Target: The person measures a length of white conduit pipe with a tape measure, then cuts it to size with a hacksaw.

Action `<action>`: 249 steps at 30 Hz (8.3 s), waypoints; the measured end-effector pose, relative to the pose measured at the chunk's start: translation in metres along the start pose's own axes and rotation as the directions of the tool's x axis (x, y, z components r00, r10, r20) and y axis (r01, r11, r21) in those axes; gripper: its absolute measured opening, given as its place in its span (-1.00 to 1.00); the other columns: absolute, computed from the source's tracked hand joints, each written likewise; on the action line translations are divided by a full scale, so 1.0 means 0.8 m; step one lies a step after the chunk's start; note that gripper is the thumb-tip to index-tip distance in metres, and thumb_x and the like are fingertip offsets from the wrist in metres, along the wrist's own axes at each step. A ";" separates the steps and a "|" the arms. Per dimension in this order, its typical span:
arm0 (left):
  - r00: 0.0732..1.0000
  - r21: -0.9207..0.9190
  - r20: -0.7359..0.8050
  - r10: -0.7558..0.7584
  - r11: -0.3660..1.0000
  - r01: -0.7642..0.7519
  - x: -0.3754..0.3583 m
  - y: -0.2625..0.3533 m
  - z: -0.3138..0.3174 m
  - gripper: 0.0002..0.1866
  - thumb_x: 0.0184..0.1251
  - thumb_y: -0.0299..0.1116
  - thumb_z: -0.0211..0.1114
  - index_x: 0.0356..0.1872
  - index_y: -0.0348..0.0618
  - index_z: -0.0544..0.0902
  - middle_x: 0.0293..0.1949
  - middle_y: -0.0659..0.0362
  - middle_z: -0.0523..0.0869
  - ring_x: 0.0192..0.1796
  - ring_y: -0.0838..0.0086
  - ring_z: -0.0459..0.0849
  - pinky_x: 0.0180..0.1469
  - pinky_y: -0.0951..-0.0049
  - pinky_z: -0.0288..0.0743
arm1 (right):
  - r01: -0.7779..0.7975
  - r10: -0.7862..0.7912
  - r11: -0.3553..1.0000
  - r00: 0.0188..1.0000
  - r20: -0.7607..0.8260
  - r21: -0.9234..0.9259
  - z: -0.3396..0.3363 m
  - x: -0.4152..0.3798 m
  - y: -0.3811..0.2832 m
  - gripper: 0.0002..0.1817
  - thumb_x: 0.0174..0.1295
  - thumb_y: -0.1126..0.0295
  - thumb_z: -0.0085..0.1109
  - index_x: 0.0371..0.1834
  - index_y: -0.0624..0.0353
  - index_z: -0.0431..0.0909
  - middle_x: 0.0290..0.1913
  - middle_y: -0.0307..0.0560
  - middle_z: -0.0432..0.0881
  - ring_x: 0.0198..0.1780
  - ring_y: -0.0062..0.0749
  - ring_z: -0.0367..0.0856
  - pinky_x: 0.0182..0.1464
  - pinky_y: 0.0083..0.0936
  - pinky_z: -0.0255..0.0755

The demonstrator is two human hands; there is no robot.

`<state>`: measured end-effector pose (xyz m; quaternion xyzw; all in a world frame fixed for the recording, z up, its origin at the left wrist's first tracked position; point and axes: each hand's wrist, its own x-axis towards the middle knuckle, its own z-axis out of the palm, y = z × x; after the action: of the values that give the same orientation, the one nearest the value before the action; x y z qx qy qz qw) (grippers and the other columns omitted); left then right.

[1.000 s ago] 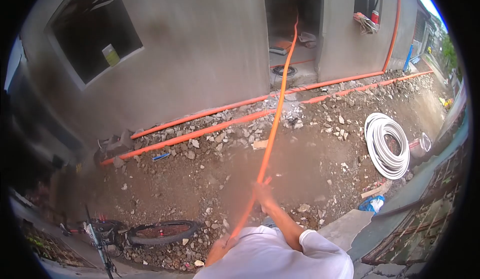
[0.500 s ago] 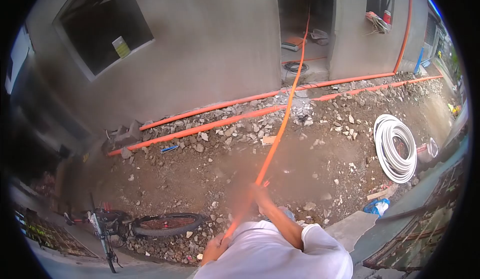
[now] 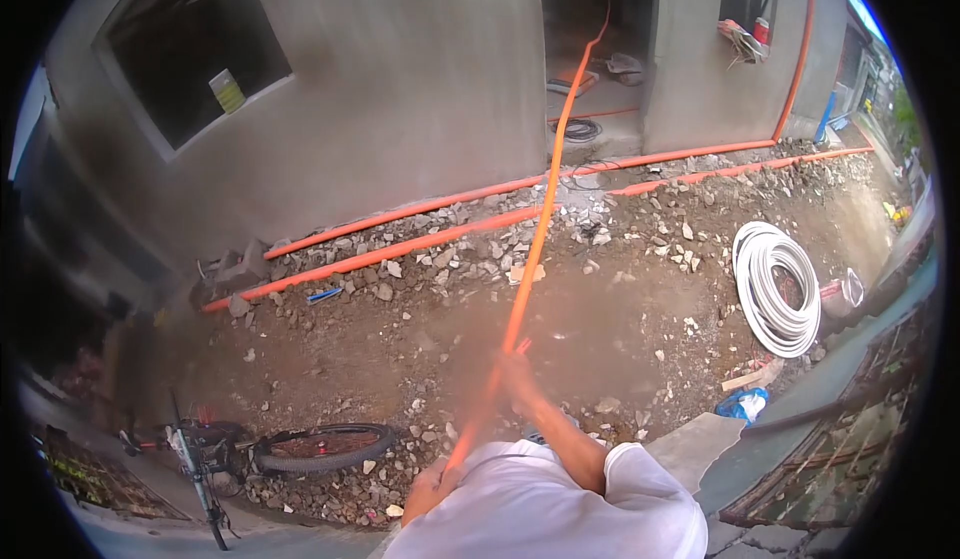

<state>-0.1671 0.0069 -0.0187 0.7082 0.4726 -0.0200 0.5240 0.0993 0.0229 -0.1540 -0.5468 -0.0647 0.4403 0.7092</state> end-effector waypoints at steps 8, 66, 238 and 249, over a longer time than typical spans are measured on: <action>0.991 0.075 0.014 0.130 0.989 -0.130 0.031 0.023 0.004 -0.51 0.35 0.04 0.15 0.06 -0.14 0.62 -0.17 -0.20 0.68 -0.04 -0.07 0.66 0.00 0.16 0.48 | -0.137 0.134 0.990 0.987 -0.087 -0.030 -0.035 0.016 -0.011 -0.57 0.27 0.17 0.08 -0.02 0.35 0.35 0.04 0.21 0.27 0.03 -0.15 0.32 0.06 -0.01 0.31; 0.993 0.089 -0.025 0.117 0.989 -0.114 0.033 0.077 -0.008 -0.54 0.36 -0.03 0.14 -0.13 -0.33 0.61 -0.36 -0.16 0.64 -0.26 0.14 0.61 -0.19 0.20 0.44 | -0.105 0.133 0.942 0.989 -0.066 0.320 0.005 -0.008 -0.091 -0.72 0.28 0.23 0.11 -0.29 0.22 0.33 -0.52 0.09 0.50 -0.59 -0.12 0.60 -0.45 0.01 0.67; 0.881 0.268 -0.178 0.438 0.883 -0.385 0.083 0.093 -0.063 -0.71 0.38 -0.25 0.12 -0.16 -0.31 0.36 -0.50 -0.30 0.61 -0.34 -0.25 0.65 -0.28 -0.09 0.50 | 0.258 -0.148 0.898 0.940 0.309 -0.356 0.114 -0.056 -0.131 -0.75 0.20 0.35 0.28 -0.24 0.33 0.51 -0.49 -0.05 0.60 -0.62 -0.45 0.59 -0.61 -0.55 0.55; 0.772 0.245 -0.220 0.596 0.800 -0.547 0.096 0.080 -0.035 -0.67 0.41 -0.09 0.19 -0.28 -0.20 0.50 -0.63 -0.07 0.63 -0.62 0.04 0.62 -0.49 0.05 0.44 | 0.063 -0.002 0.951 0.981 0.195 -0.303 0.074 -0.039 -0.128 -0.58 0.23 0.04 0.27 -0.23 0.25 0.51 -0.50 -0.10 0.61 -0.66 -0.48 0.57 -0.61 -0.60 0.50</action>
<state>-0.0931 0.0778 -0.0001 0.8550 0.3012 0.2036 0.3698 0.1032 0.0418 -0.0332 -0.6044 -0.2096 0.4637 0.6130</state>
